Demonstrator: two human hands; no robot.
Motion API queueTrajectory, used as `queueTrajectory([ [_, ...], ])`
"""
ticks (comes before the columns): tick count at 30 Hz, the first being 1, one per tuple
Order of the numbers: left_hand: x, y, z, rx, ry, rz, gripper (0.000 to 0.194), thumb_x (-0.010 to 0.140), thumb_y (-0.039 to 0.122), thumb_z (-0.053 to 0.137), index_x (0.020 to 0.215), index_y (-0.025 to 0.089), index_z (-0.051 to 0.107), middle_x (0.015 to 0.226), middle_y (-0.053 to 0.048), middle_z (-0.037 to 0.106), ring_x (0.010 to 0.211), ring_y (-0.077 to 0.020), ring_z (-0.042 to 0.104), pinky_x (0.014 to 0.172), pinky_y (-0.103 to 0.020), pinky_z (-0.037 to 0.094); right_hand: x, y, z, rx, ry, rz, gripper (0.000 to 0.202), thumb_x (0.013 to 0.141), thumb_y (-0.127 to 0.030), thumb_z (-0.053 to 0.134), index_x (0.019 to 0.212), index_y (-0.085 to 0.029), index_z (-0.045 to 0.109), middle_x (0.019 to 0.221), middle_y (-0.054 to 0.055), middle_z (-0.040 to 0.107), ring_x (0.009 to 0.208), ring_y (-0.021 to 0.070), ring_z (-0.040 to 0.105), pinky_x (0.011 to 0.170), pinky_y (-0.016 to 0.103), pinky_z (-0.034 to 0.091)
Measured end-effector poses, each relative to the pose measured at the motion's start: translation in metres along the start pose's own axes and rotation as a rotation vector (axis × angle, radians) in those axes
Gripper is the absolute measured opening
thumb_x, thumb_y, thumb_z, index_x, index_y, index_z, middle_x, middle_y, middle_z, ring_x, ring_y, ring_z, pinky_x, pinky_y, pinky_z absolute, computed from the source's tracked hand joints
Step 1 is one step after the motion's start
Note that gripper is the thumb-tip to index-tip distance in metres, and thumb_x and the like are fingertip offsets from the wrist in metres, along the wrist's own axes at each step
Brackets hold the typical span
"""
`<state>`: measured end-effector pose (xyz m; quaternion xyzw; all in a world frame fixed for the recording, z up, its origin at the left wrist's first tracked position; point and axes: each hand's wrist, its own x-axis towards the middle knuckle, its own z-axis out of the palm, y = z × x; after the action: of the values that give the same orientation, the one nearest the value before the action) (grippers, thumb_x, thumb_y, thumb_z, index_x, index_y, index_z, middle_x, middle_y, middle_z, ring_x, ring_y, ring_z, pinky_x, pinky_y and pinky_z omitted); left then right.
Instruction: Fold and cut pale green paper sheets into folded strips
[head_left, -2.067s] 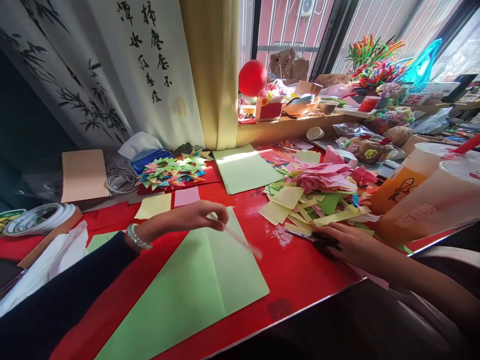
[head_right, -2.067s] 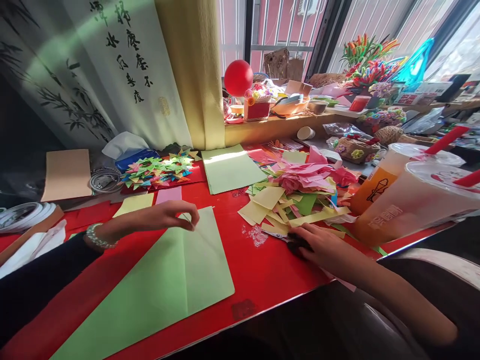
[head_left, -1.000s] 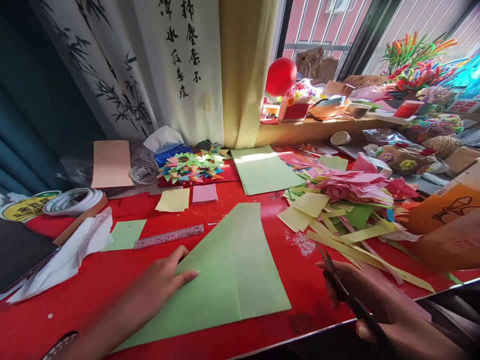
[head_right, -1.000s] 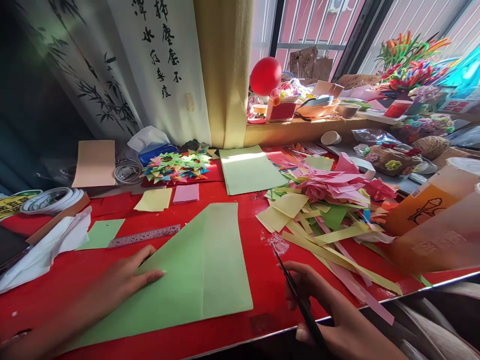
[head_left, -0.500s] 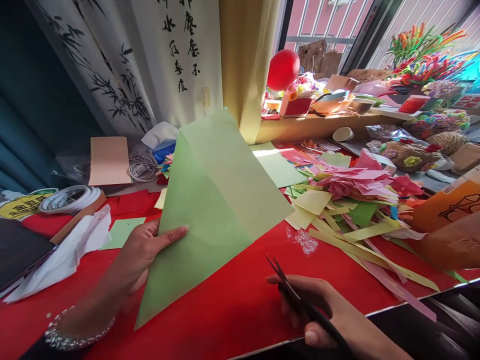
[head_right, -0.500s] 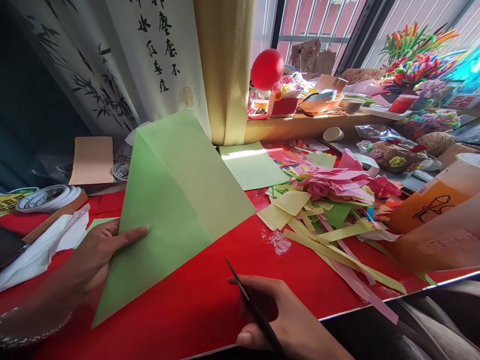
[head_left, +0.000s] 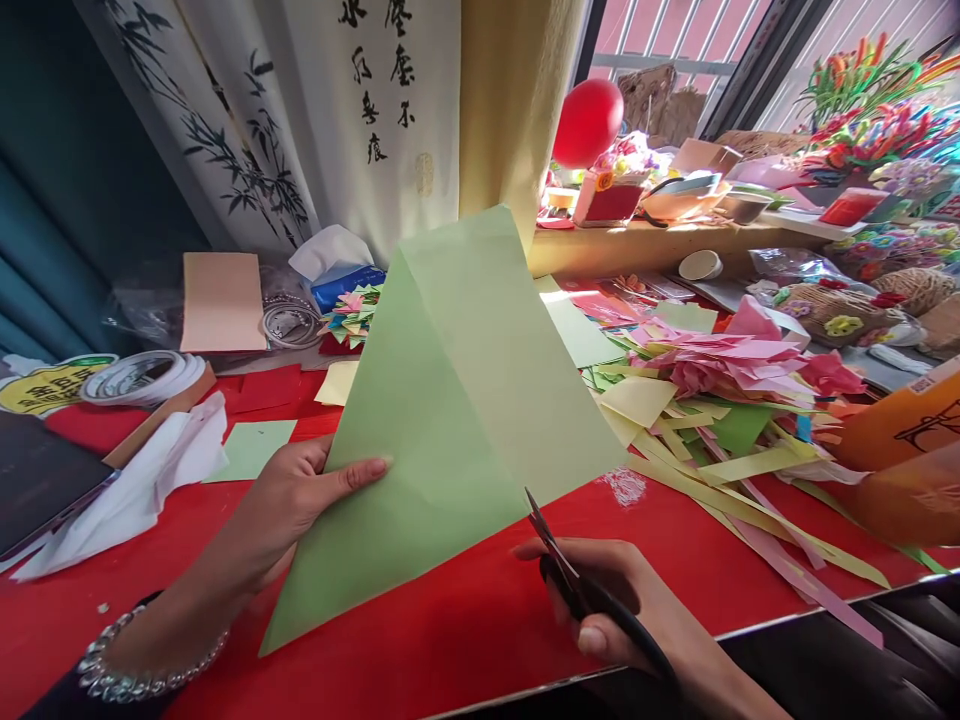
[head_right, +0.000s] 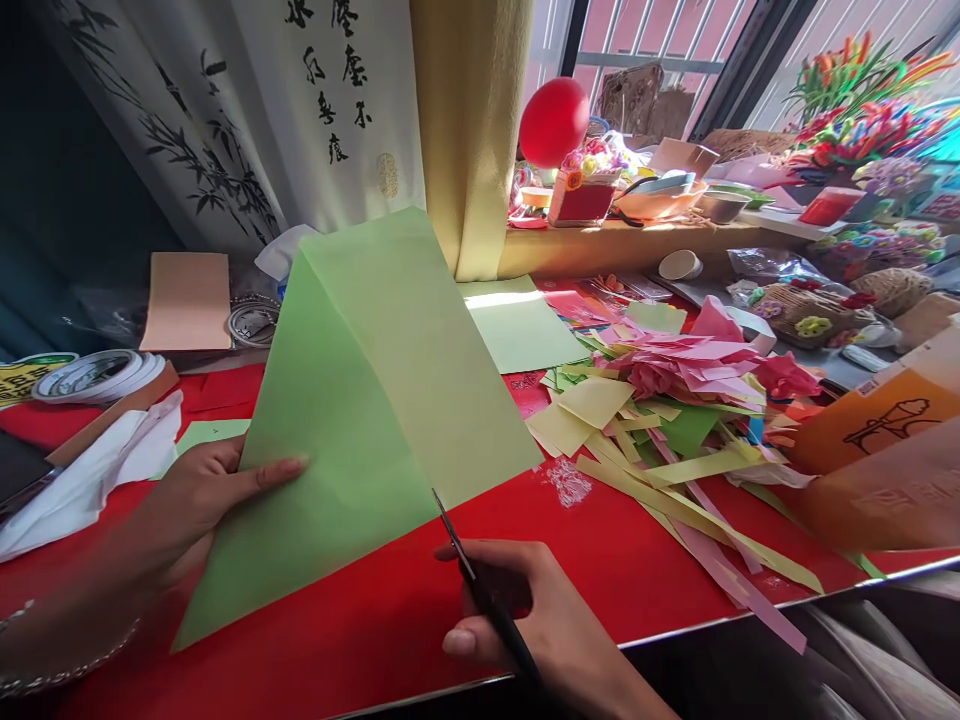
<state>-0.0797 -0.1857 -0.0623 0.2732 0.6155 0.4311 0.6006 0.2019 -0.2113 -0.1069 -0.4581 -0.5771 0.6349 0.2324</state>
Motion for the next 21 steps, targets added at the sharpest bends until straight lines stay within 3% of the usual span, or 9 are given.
queueTrajectory([
  [12,-0.002,-0.001,0.0007,-0.029,-0.045,-0.012,0.045,0.054,0.026,0.082,0.097,0.019,0.068,0.076,-0.004,0.074,0.062,-0.0238,0.069,0.055,-0.035,0.058,-0.0006,-0.0017,0.0045,0.032,-0.001,0.025,0.072,0.057,-0.063,0.067,0.11,-0.015,0.061,0.066,0.001,0.048,0.062,0.0145,0.046,0.058,0.027,0.039],
  [21,0.0015,-0.0037,-0.002,-0.053,-0.06,-0.011,0.051,0.052,0.025,0.083,0.1,0.018,0.067,0.072,-0.005,0.074,0.058,-0.0239,0.069,0.052,-0.036,0.059,-0.002,0.0004,0.0056,0.03,0.013,0.06,0.079,0.054,-0.067,0.068,0.112,-0.014,0.06,0.068,0.001,0.049,0.062,0.0141,0.048,0.06,0.028,0.042],
])
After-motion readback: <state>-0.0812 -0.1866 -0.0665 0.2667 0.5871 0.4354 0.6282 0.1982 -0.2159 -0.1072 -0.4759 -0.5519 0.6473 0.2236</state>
